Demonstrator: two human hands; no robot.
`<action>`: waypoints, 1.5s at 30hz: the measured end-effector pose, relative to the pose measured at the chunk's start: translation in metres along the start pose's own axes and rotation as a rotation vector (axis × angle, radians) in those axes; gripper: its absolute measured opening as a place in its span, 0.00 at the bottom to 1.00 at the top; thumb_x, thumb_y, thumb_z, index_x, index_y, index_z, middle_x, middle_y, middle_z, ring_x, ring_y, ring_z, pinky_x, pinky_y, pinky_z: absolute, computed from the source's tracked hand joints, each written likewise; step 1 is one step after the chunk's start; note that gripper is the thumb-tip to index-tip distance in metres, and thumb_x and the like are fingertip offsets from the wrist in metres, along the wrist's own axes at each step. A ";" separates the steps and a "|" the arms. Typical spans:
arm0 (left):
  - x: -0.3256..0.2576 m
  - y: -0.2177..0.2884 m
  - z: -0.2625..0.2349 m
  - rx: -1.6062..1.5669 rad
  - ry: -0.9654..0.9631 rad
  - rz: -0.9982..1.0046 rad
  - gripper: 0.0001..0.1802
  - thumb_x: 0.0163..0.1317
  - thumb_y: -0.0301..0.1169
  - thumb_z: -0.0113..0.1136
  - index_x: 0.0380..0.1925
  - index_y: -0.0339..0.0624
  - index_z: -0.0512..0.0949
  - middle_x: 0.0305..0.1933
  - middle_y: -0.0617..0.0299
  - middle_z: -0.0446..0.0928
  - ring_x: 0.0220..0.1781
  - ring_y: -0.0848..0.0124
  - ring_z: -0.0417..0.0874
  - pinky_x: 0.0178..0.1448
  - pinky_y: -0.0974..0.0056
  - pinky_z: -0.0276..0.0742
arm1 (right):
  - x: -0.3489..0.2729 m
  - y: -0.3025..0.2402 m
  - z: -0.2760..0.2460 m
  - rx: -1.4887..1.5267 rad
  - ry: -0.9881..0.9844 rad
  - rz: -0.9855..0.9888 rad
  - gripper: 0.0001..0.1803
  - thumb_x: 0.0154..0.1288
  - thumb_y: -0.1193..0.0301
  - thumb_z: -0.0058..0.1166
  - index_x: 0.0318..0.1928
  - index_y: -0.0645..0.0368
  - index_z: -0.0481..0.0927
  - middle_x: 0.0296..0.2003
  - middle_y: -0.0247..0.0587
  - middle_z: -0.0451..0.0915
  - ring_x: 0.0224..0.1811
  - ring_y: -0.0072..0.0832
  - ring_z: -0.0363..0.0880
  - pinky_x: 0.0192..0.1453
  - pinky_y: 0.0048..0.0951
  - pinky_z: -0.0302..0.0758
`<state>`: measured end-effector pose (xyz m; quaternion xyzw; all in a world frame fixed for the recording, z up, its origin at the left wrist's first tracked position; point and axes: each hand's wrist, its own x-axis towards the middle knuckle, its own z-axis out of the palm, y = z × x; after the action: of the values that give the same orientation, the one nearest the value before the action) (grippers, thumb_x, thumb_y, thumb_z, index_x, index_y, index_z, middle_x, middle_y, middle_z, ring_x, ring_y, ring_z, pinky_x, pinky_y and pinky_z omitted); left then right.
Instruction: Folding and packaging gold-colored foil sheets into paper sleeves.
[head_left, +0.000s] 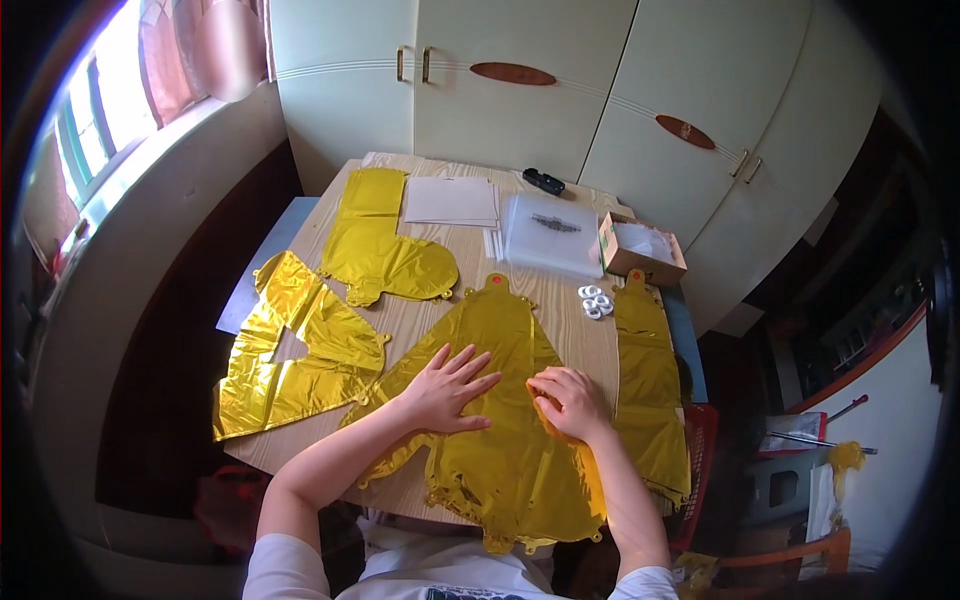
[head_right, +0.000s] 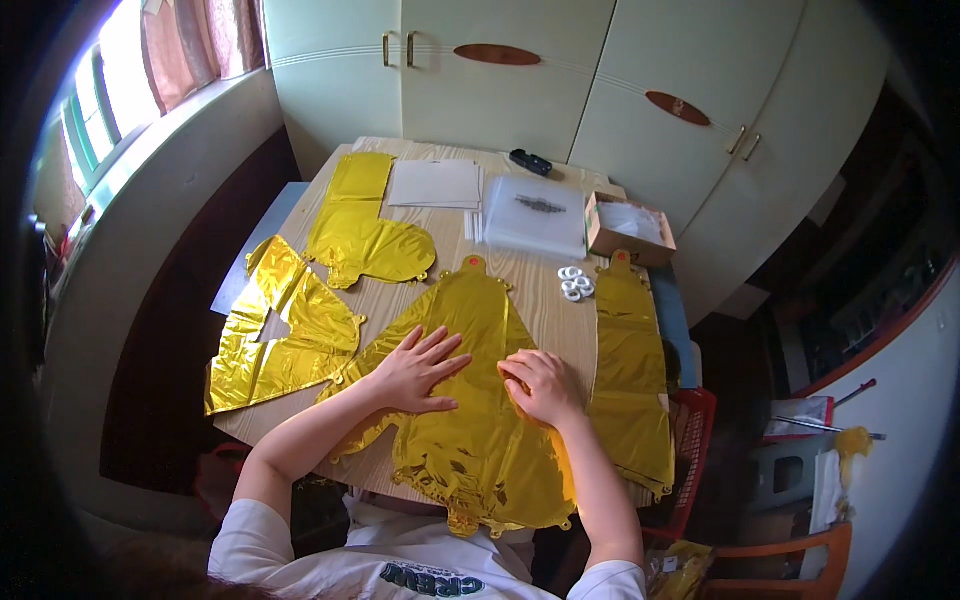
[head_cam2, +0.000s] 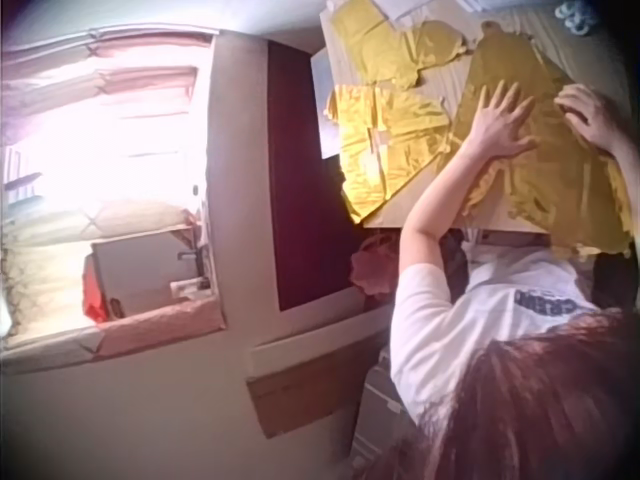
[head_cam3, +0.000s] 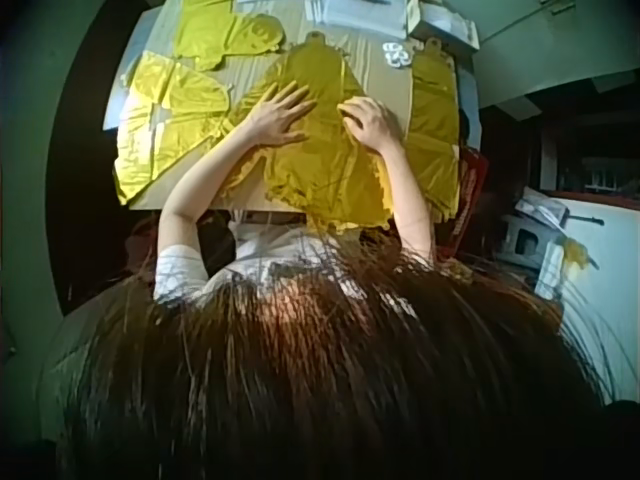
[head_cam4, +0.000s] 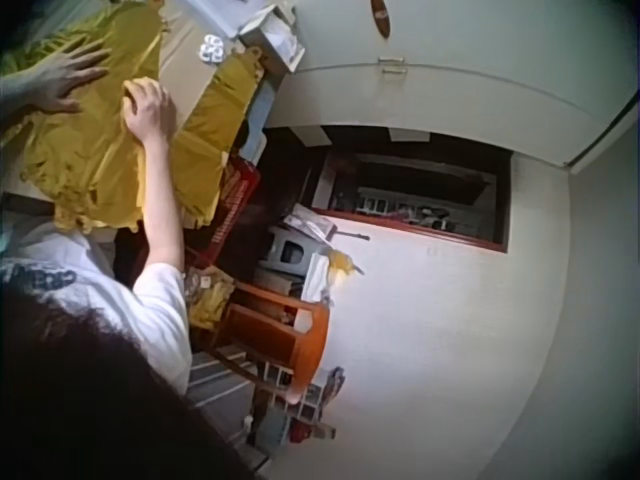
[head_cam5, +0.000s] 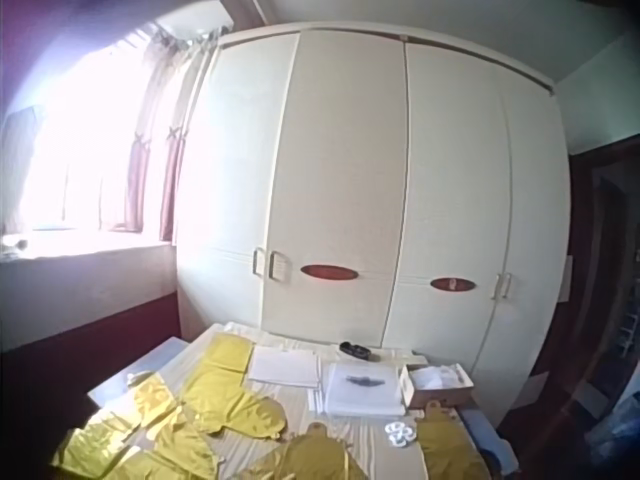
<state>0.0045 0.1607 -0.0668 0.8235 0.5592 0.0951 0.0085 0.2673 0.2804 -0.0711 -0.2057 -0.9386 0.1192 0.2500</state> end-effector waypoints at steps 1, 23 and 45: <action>0.000 0.000 -0.001 0.005 -0.006 -0.001 0.47 0.61 0.69 0.44 0.73 0.54 0.60 0.76 0.47 0.56 0.79 0.49 0.51 0.77 0.37 0.43 | 0.000 0.000 0.000 -0.003 -0.003 -0.001 0.15 0.62 0.66 0.59 0.50 0.47 0.83 0.49 0.29 0.80 0.58 0.32 0.75 0.63 0.38 0.69; -0.001 -0.002 0.001 -0.019 0.012 0.007 0.45 0.61 0.67 0.48 0.72 0.54 0.60 0.76 0.47 0.56 0.78 0.48 0.52 0.77 0.39 0.44 | 0.000 0.002 0.001 0.045 -0.034 0.035 0.19 0.60 0.66 0.61 0.53 0.50 0.80 0.53 0.35 0.78 0.60 0.36 0.73 0.64 0.39 0.68; -0.002 -0.005 0.005 -0.023 0.003 0.017 0.46 0.60 0.67 0.47 0.71 0.49 0.62 0.76 0.49 0.55 0.79 0.48 0.50 0.77 0.36 0.43 | 0.027 -0.018 -0.038 -0.141 -0.341 0.646 0.23 0.57 0.49 0.66 0.36 0.57 0.78 0.44 0.38 0.77 0.54 0.34 0.70 0.59 0.41 0.68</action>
<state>0.0006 0.1613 -0.0730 0.8280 0.5510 0.1027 0.0165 0.2596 0.2813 -0.0214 -0.4851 -0.8594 0.1596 0.0250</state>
